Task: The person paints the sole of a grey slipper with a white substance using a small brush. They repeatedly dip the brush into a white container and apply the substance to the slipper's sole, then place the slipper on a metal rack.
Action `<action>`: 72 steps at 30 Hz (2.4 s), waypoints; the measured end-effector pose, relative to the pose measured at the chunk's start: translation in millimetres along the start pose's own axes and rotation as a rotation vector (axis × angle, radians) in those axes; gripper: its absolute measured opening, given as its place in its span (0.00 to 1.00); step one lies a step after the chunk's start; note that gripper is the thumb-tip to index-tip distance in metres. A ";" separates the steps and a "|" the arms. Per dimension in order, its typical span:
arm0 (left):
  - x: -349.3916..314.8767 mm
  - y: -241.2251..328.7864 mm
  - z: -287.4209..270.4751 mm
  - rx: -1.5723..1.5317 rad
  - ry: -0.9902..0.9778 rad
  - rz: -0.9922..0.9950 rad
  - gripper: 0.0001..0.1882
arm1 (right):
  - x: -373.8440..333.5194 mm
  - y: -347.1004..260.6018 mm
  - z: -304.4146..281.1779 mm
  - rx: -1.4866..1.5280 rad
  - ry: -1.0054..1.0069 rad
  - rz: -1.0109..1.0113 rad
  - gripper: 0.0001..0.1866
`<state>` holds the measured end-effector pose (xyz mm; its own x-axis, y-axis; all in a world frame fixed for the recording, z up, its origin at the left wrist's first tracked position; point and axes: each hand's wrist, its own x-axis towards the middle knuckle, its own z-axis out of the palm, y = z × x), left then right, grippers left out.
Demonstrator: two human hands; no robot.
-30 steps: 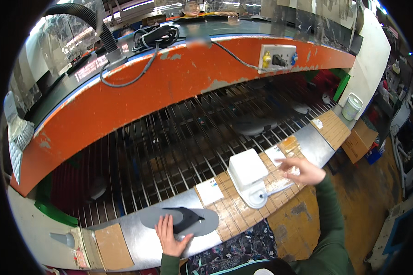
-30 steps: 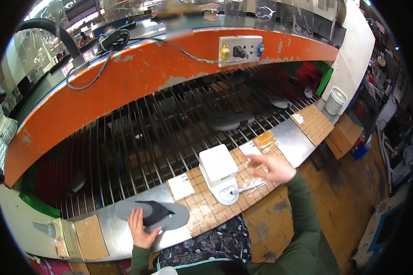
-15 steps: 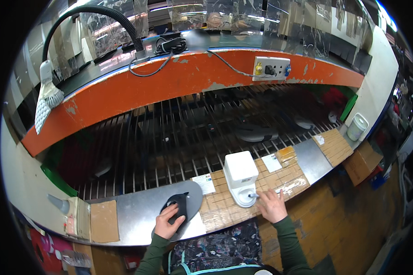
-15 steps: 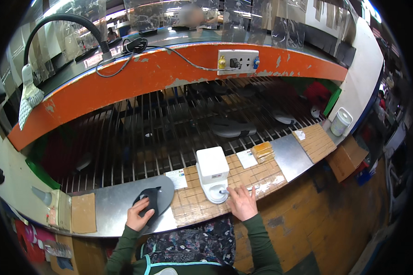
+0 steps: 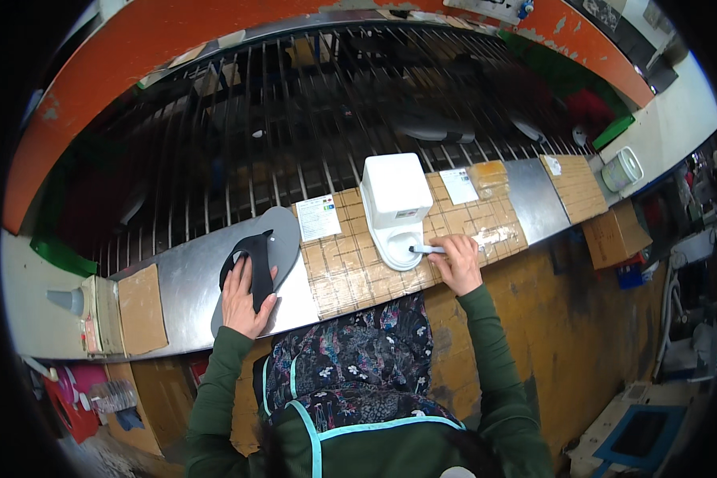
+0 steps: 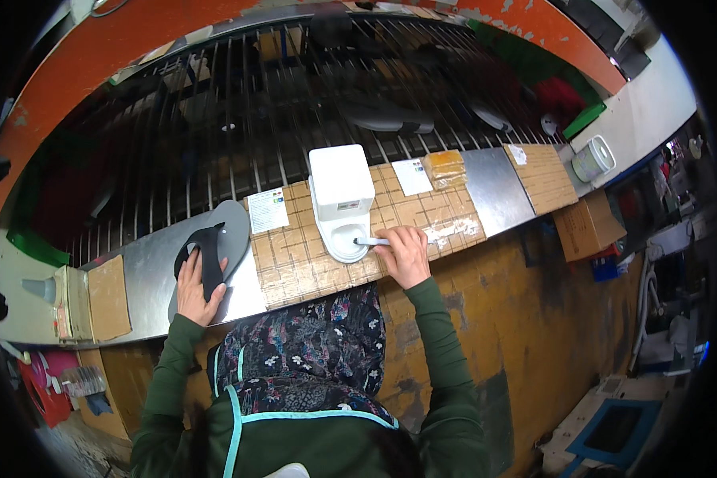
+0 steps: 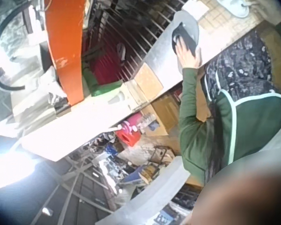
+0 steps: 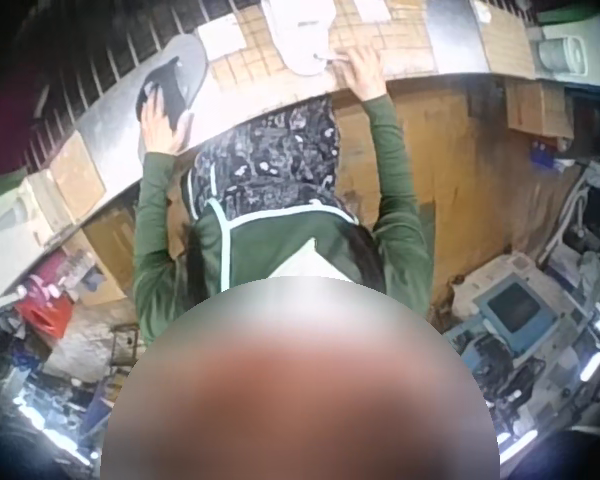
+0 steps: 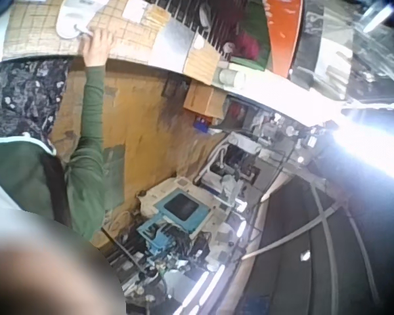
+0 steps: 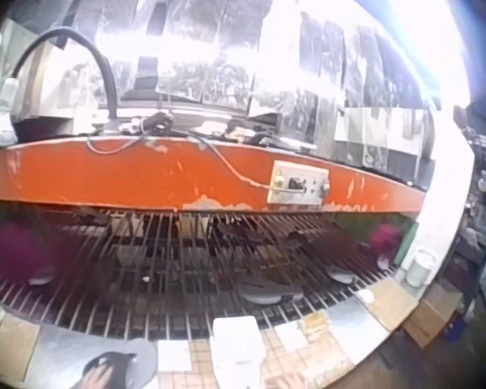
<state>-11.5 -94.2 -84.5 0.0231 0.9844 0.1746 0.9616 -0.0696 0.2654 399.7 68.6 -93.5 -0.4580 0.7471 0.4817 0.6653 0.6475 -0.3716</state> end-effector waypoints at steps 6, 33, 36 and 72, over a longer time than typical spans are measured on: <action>-0.6 -2.5 -19.8 -1.211 0.227 -0.252 0.40 | 6.9 -11.5 -14.7 -0.126 -0.001 0.061 0.09; 21.0 9.3 7.0 -2.192 0.225 -0.606 0.38 | 19.9 -52.1 -14.9 -0.498 0.196 0.138 0.09; 20.9 5.7 11.4 -2.321 0.161 -0.517 0.37 | 11.3 -55.7 -18.8 -0.540 0.260 0.106 0.11; 42.4 66.3 -5.9 -2.393 0.175 -0.468 0.43 | 14.5 -65.9 -12.3 -0.439 0.101 0.190 0.03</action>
<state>51.6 -58.1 -53.9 -0.1380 0.9750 -0.1741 -0.9071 -0.0539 0.4175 356.4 34.8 -52.3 -0.2597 0.8135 0.5204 0.9273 0.3604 -0.1007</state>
